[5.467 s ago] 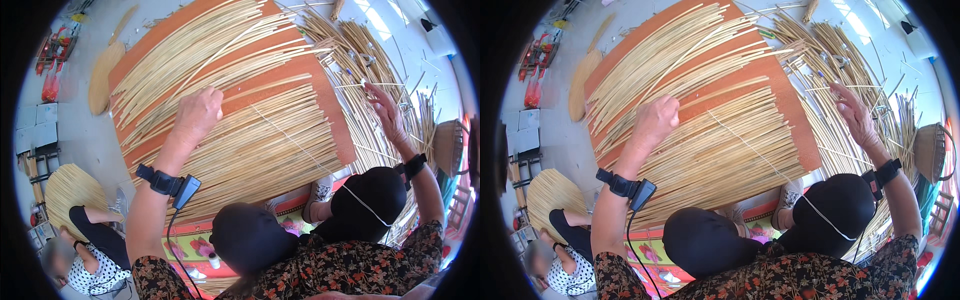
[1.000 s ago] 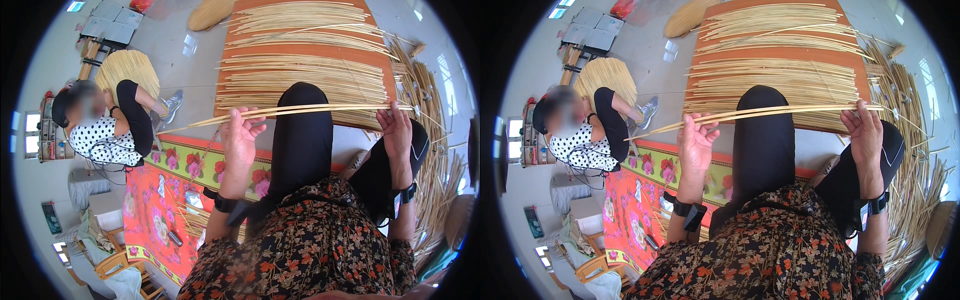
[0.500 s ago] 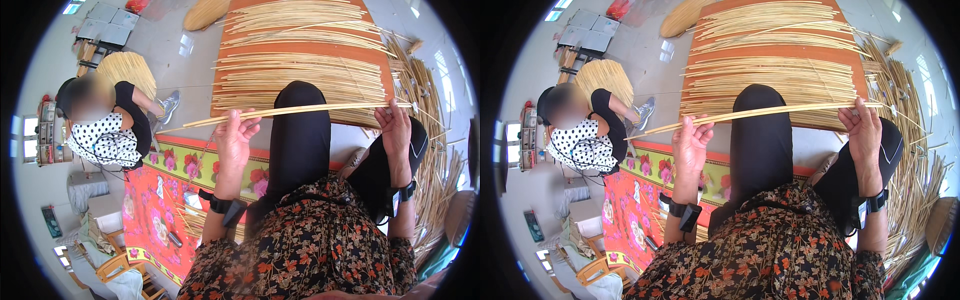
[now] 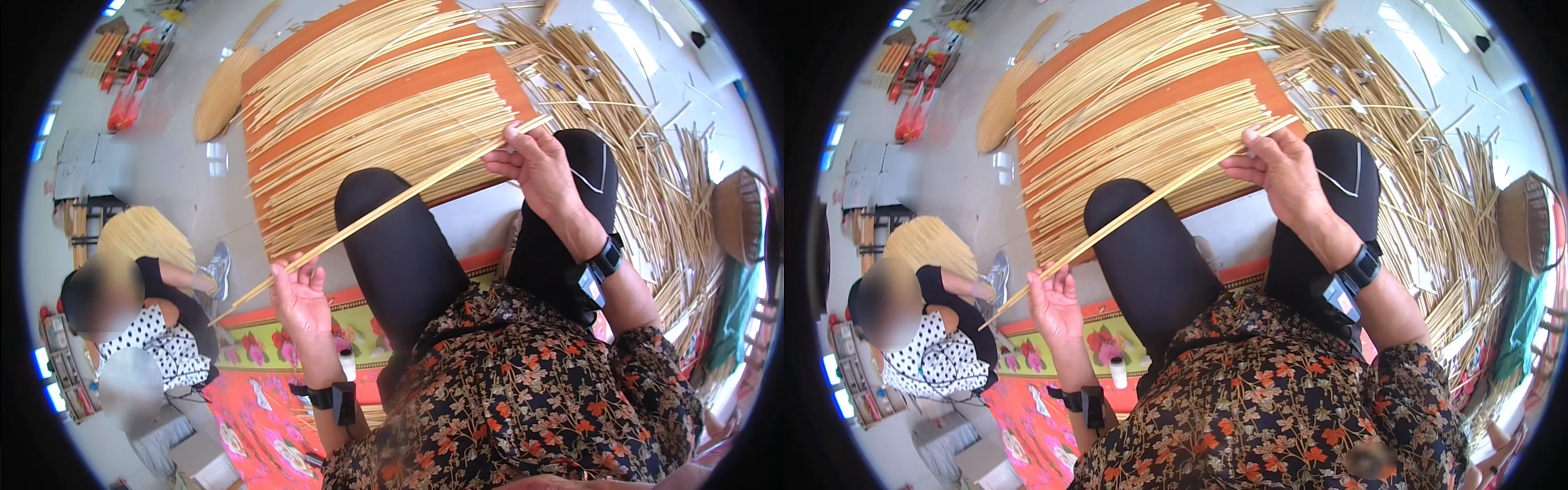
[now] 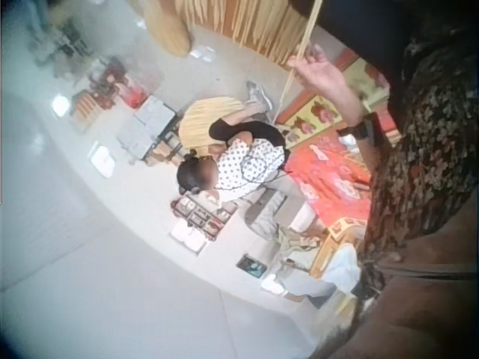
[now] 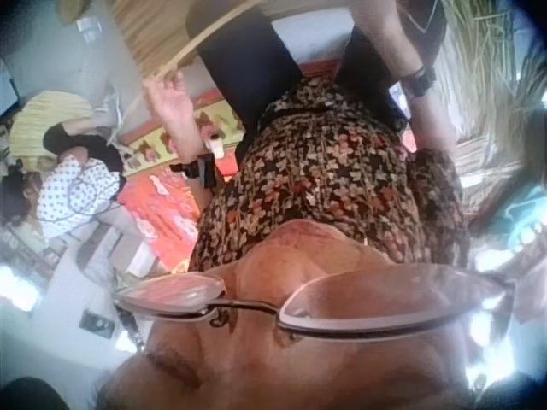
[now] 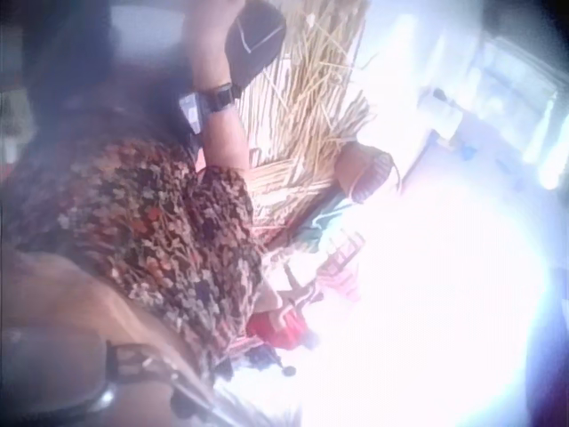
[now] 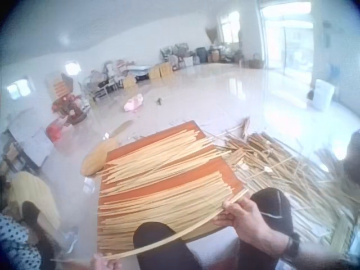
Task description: The person sits on a mat and weaves thin bamboo strips into a flat mat using a string. They repeatedly pick up strips, align them, and tie them together to form a woven structure.
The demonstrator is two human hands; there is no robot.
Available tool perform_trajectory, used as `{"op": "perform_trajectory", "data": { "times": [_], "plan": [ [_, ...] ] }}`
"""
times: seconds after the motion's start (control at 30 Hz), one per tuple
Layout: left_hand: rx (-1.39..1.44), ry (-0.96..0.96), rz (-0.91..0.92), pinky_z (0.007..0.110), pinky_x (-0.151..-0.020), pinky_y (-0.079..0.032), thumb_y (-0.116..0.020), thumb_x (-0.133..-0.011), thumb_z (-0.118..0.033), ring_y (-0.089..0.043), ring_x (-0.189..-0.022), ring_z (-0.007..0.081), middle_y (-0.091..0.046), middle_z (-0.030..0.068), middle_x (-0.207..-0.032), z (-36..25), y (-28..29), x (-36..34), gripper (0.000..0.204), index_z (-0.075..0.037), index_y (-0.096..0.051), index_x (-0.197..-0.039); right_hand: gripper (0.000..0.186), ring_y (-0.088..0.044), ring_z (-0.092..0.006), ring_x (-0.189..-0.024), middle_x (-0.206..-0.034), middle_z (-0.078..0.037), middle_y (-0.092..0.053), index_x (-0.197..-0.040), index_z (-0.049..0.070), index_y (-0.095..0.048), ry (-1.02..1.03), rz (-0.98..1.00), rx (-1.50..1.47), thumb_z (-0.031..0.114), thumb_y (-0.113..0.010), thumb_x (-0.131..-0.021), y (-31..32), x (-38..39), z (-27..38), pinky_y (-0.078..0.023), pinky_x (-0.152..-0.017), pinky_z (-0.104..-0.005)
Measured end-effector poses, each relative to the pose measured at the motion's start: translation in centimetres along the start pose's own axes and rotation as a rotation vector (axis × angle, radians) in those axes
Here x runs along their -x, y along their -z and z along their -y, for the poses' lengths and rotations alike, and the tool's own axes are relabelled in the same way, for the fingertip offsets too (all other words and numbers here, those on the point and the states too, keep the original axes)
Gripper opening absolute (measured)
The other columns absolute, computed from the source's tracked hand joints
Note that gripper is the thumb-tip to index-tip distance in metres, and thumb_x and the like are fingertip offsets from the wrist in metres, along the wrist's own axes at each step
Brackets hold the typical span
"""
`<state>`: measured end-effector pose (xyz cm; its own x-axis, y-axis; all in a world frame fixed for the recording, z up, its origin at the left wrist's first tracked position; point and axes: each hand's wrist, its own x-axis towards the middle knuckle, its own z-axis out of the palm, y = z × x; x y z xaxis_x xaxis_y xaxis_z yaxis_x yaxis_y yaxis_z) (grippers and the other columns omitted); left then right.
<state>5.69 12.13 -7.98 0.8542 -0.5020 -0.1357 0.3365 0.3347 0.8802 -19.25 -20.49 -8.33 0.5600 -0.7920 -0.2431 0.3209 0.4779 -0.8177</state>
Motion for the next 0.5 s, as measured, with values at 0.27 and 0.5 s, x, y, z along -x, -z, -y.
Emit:
{"op": "perform_trajectory", "data": {
  "times": [0.27,0.5],
  "plan": [
    [-0.016,0.16,-0.013,0.037,-0.089,-0.063,-0.063,-0.108,-0.04,-0.072,-0.111,0.0268,-0.073,0.0133,-0.122,-0.7,1.9,-1.0,0.037,-0.007,-0.065,-0.125,0.021,-0.077,-0.023,-0.09,-0.101,-0.012,-0.073,-0.118,-0.001,-0.062,0.058,0.009,-0.064,0.017,-0.065,-0.107,-1.1,0.8,0.4,-0.067,-0.083,-0.0347],
    [-0.743,0.141,0.241,0.03,-0.062,-0.059,-0.064,-0.108,-0.029,-0.069,-0.058,0.0228,-0.07,0.0102,-0.075,-2.9,-4.0,1.5,0.029,-0.002,-0.063,-0.098,0.016,-0.077,-0.0189,-0.088,-0.1,-0.009,-0.072,-0.116,0.002,-0.064,0.076,0.031,-0.059,0.017,-0.06,-0.11,-0.9,1.1,0.4,-0.067,-0.084,-0.0341]
  ]
}}
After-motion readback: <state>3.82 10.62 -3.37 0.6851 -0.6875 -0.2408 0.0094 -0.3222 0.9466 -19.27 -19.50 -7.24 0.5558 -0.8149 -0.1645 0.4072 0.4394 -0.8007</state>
